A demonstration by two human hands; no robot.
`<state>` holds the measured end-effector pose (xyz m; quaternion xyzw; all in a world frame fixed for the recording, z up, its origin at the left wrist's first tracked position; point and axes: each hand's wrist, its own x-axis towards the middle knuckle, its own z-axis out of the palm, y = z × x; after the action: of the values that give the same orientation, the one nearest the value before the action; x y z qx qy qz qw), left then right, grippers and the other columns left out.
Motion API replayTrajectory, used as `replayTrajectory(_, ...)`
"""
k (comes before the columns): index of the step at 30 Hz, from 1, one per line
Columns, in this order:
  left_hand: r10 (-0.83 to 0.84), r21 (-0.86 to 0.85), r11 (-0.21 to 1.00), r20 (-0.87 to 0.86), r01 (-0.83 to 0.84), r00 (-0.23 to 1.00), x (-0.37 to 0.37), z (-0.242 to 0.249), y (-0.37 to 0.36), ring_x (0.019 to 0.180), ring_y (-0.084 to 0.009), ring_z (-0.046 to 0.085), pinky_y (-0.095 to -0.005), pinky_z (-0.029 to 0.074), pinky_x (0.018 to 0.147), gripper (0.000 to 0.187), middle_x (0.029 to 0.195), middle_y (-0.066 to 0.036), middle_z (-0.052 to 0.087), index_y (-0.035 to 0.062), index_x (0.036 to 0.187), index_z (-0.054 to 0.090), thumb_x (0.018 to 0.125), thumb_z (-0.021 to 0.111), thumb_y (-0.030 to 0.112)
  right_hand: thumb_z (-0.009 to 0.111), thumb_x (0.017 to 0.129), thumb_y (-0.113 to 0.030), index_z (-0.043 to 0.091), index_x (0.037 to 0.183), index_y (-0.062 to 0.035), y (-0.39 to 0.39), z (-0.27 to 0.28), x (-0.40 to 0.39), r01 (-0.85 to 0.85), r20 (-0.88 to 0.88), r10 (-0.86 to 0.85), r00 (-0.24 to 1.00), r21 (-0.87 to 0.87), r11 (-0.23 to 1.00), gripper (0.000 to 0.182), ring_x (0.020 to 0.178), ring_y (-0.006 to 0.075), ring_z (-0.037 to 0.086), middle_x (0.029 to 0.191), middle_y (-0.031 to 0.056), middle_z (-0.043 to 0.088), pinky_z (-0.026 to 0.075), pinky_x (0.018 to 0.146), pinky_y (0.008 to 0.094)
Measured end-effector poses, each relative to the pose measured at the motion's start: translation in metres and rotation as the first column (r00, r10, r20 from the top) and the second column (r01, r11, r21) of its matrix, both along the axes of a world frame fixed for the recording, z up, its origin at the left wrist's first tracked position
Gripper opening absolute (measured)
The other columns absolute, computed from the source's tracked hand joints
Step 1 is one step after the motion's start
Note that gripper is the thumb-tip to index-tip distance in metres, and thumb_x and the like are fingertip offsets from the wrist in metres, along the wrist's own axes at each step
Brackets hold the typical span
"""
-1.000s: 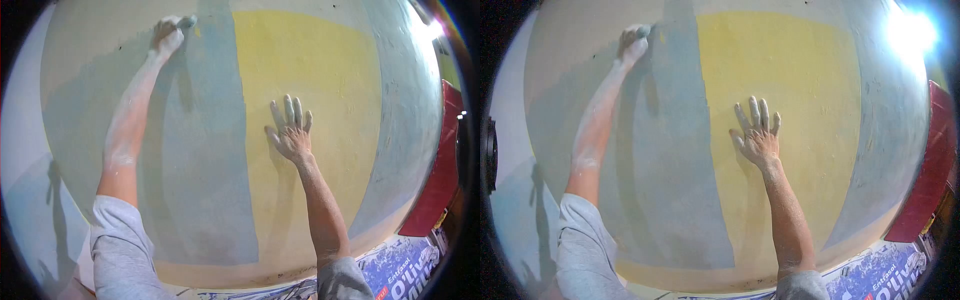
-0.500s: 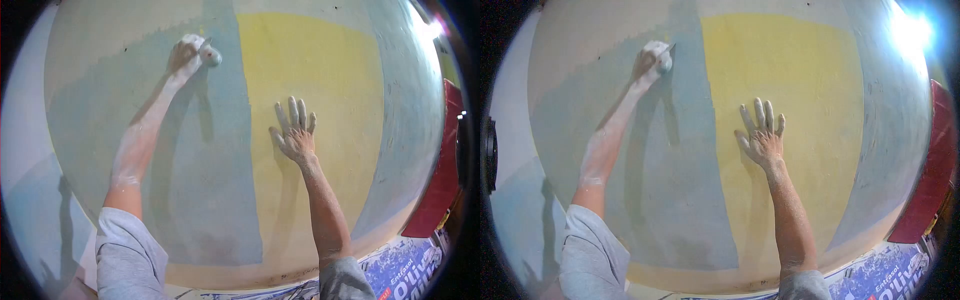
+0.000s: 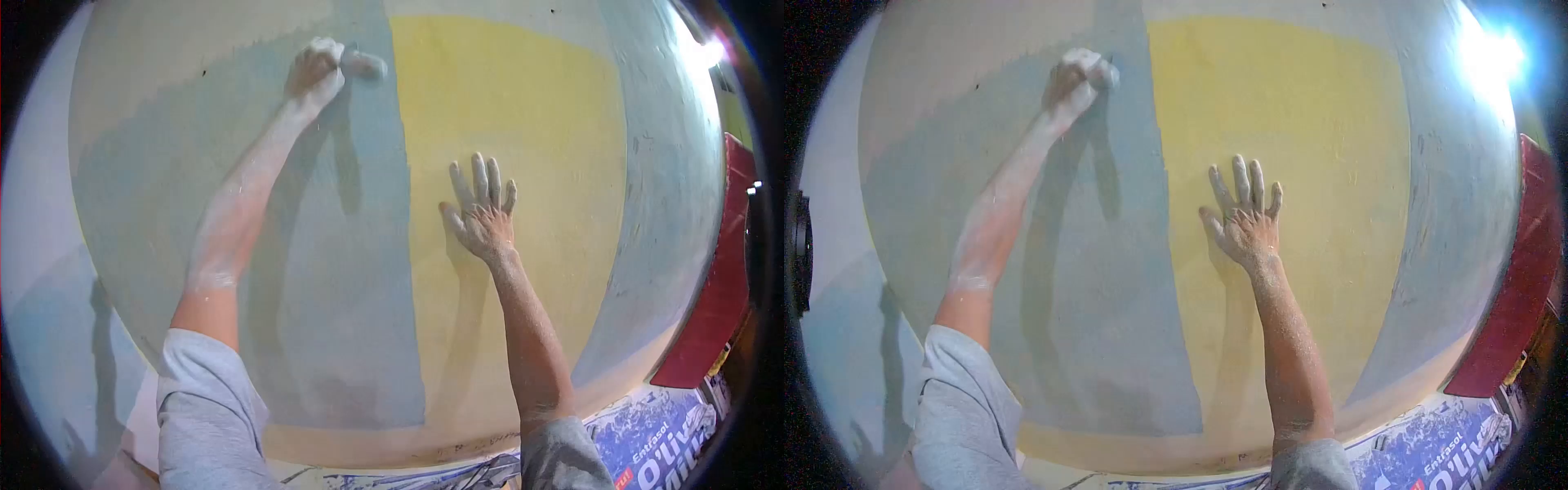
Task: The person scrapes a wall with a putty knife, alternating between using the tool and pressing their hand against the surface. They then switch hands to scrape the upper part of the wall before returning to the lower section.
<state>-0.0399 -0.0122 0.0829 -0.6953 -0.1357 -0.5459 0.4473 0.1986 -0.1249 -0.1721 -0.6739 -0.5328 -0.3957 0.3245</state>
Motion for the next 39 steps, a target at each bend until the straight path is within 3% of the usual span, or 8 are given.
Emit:
replayTrajectory(9, 0.11, -0.085, 0.991, 0.105, -0.101, 0.988, -0.009, 0.031, 0.0, 0.097, -0.0313, 0.066, -0.0409, 0.054, 0.083, 0.02, 0.1, -0.015, 0.069, 0.0049, 0.088, 0.07, 0.083, 0.052, 0.005, 0.038, 0.096, -0.06, 0.015, 0.153, -0.0371, 0.0, -0.002, 0.001, 0.008, -0.007, -0.008, 1.0, -0.008, 1.0, 0.066, 0.149, 0.0227, -0.003, 0.162, 0.0008, 0.0, 0.0, 0.12, 0.0556)
replayTrajectory(13, -0.026, 0.243, 0.969, -0.065, 0.041, 0.998, -0.019, 0.039, 0.021, 0.089, -0.0343, 0.067, -0.0425, 0.056, 0.076, 0.02, 0.096, -0.016, 0.07, 0.0061, 0.089, 0.071, 0.082, 0.052, 0.005, 0.039, 0.095, -0.059, 0.015, 0.153, -0.0379, 0.001, -0.001, -0.001, -0.016, -0.017, 0.017, 1.0, 0.001, 1.0, 0.066, 0.15, 0.022, -0.002, 0.162, 0.0001, 0.0, 0.0, 0.12, 0.0552)
replayTrajectory(16, 0.152, -0.138, 0.982, 0.197, -0.126, 0.968, -0.01, 0.061, 0.004, 0.098, -0.0354, 0.064, -0.0445, 0.053, 0.083, 0.023, 0.099, -0.017, 0.069, 0.0036, 0.09, 0.07, 0.081, 0.049, 0.002, 0.039, 0.095, -0.059, 0.016, 0.153, -0.038, 0.002, 0.0, 0.001, -0.008, -0.033, 0.008, 0.999, -0.002, 1.0, 0.066, 0.15, 0.0218, -0.002, 0.162, -0.0002, 0.001, -0.001, 0.119, 0.0554)
replayTrajectory(20, -0.066, 0.197, 0.978, -0.006, 0.066, 0.998, -0.018, 0.023, 0.017, 0.094, -0.0367, 0.064, -0.0448, 0.053, 0.078, 0.018, 0.093, -0.02, 0.067, 0.0023, 0.086, 0.069, 0.078, 0.052, 0.002, 0.04, 0.095, -0.059, 0.016, 0.153, -0.0377, 0.003, 0.0, 0.004, -0.029, -0.014, 0.029, 0.999, 0.034, 0.999, 0.066, 0.149, 0.0221, -0.001, 0.162, -0.0001, 0.002, 0.0, 0.119, 0.0564)
replayTrajectory(27, 0.022, -0.055, 0.998, 0.119, -0.015, 0.993, -0.015, 0.044, 0.0, 0.086, -0.038, 0.065, -0.0455, 0.053, 0.076, 0.017, 0.086, -0.019, 0.067, 0.0013, 0.082, 0.067, 0.08, 0.05, 0.002, 0.039, 0.095, -0.059, 0.017, 0.153, -0.0376, 0.005, -0.004, 0.004, -0.029, -0.006, 0.029, 1.0, 0.036, 0.999, 0.066, 0.149, 0.0221, -0.001, 0.162, 0.0002, 0.002, 0.001, 0.119, 0.0566)
replayTrajectory(33, -0.01, 0.169, 0.985, -0.07, 0.022, 0.997, -0.019, 0.027, 0.002, 0.09, -0.0369, 0.065, -0.0433, 0.054, 0.078, 0.018, 0.092, -0.018, 0.069, 0.001, 0.086, 0.068, 0.082, 0.051, 0.001, 0.041, 0.095, -0.059, 0.017, 0.153, -0.0369, 0.006, -0.005, 0.005, -0.019, -0.004, 0.019, 1.0, 0.033, 0.999, 0.066, 0.149, 0.023, -0.001, 0.162, 0.0012, 0.002, 0.001, 0.119, 0.0569)
replayTrajectory(35, 0.08, -0.125, 0.99, 0.107, -0.066, 0.991, -0.018, 0.043, 0.009, 0.095, -0.0338, 0.065, -0.0417, 0.054, 0.082, 0.014, 0.098, -0.015, 0.069, 0.0008, 0.088, 0.068, 0.084, 0.058, 0.008, 0.041, 0.095, -0.058, 0.017, 0.153, -0.0368, 0.004, -0.003, 0.003, -0.018, -0.014, 0.019, 1.0, 0.019, 1.0, 0.066, 0.149, 0.0232, -0.001, 0.162, 0.0014, 0.002, 0.001, 0.119, 0.057)
replayTrajectory(39, -0.032, 0.11, 0.993, -0.05, 0.038, 0.998, -0.024, -0.002, -0.005, 0.09, -0.0361, 0.066, -0.0437, 0.055, 0.079, 0.017, 0.093, -0.019, 0.069, 0.0007, 0.087, 0.068, 0.082, 0.053, 0.003, 0.041, 0.095, -0.058, 0.017, 0.153, -0.0363, 0.0, -0.002, 0.002, -0.027, -0.014, 0.027, 1.0, 0.005, 1.0, 0.067, 0.149, 0.0241, -0.001, 0.162, 0.0018, 0.002, 0.001, 0.119, 0.0572)
